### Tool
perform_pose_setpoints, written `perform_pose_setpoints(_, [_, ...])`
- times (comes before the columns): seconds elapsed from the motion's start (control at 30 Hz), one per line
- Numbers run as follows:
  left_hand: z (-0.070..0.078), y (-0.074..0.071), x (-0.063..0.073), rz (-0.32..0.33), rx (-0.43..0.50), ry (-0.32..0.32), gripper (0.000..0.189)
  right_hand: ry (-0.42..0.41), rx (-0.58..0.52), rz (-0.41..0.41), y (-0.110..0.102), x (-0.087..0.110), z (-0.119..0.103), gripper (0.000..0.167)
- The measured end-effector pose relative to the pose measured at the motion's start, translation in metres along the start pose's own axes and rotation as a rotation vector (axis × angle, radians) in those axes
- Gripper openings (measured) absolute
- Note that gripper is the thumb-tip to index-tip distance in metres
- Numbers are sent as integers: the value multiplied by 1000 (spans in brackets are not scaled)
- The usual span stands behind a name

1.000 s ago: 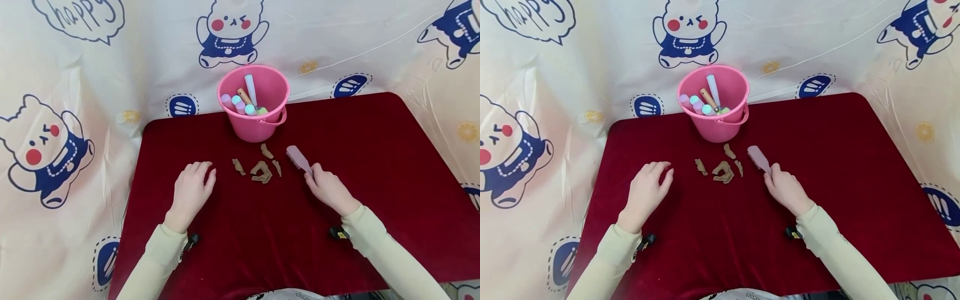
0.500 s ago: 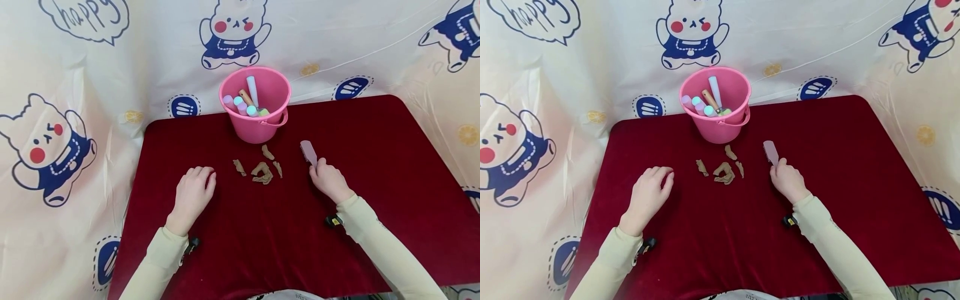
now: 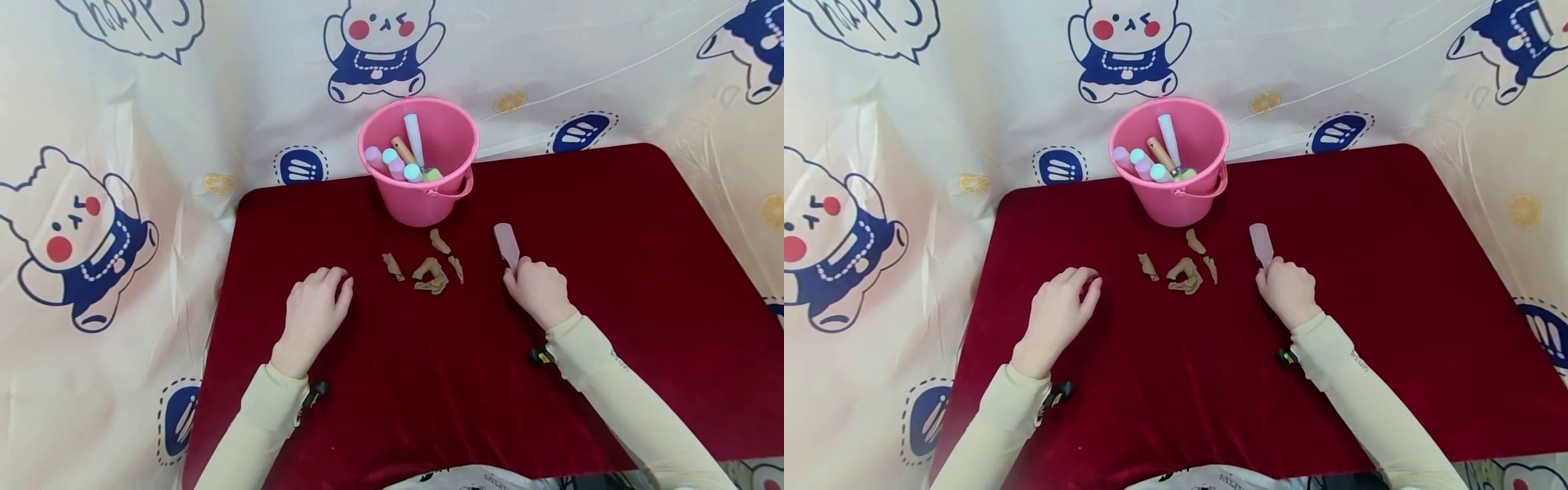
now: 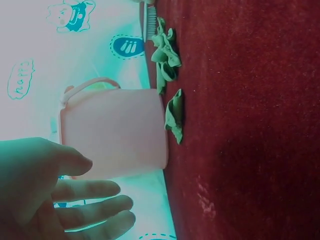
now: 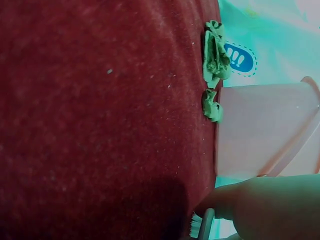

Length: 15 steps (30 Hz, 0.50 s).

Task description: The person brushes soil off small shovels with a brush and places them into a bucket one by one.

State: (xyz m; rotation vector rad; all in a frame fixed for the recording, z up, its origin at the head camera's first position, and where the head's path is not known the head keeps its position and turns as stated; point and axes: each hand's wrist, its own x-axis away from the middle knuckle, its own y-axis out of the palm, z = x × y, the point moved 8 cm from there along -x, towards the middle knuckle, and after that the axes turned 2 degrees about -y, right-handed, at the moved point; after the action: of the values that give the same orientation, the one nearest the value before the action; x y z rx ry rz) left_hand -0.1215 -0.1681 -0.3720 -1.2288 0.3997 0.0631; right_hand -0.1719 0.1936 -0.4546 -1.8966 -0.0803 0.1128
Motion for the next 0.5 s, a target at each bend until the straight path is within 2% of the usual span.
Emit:
perform_pose_setpoints(0.1, [-3, -1, 0, -6, -3, -15, 16, -8, 23, 0, 0, 1, -1, 36])
perform_pose_setpoints(0.37, [-8, 2, 2, -41, 7, -43, 18, 3, -20, -110, 3, 6, 2, 40])
perform_pose_setpoints(0.43, [-8, 3, 2, -44, 13, -44, 18, 8, -31, -102, 2, 9, 3, 43])
perform_pose_setpoints(0.5, [-7, 4, 3, -40, 20, -40, 18, 6, -34, -61, -3, 13, 2, 45])
